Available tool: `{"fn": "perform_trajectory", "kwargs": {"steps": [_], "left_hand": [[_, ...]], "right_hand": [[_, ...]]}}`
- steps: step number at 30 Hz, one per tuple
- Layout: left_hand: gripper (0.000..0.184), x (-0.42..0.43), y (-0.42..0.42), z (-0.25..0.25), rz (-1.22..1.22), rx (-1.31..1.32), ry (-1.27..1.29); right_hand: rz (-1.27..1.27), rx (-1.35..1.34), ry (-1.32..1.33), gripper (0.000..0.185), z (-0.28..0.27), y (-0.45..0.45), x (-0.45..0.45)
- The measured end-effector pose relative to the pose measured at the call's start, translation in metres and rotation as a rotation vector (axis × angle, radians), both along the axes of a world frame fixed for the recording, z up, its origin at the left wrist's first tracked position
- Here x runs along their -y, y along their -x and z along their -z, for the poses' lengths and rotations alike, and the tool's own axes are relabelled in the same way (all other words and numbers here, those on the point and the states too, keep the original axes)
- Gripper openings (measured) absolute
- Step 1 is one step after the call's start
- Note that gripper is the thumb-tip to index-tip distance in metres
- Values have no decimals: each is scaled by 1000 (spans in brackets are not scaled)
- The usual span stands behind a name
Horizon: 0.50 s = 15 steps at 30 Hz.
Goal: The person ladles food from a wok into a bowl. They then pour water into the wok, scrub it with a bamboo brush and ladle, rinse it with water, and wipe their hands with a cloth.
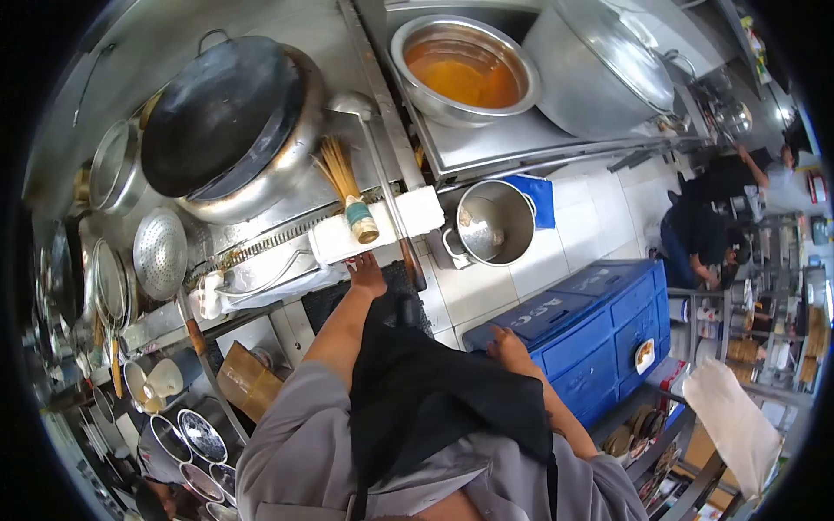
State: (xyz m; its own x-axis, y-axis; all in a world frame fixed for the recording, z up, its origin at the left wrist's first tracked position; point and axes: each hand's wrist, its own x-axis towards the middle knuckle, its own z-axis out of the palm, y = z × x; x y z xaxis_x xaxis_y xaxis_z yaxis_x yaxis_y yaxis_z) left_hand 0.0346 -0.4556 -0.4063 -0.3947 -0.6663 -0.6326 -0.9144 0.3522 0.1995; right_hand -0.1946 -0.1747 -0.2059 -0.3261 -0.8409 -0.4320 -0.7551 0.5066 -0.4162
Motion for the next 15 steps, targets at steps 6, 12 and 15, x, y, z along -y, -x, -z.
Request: {"fn": "perform_trajectory", "kwargs": {"steps": [6, 12, 15], "left_hand": [[70, -4, -39, -29, -150, -277, -240], [66, -82, -163, -21, -558, -399, -226], [60, -128, -233, -18, -788, -317, -192]], "right_hand": [[-212, 91, 171, 44, -2, -6, 87], [-305, 80, 421, 68, 33, -41, 188], [-183, 453, 264, 52, 54, -56, 228]]}}
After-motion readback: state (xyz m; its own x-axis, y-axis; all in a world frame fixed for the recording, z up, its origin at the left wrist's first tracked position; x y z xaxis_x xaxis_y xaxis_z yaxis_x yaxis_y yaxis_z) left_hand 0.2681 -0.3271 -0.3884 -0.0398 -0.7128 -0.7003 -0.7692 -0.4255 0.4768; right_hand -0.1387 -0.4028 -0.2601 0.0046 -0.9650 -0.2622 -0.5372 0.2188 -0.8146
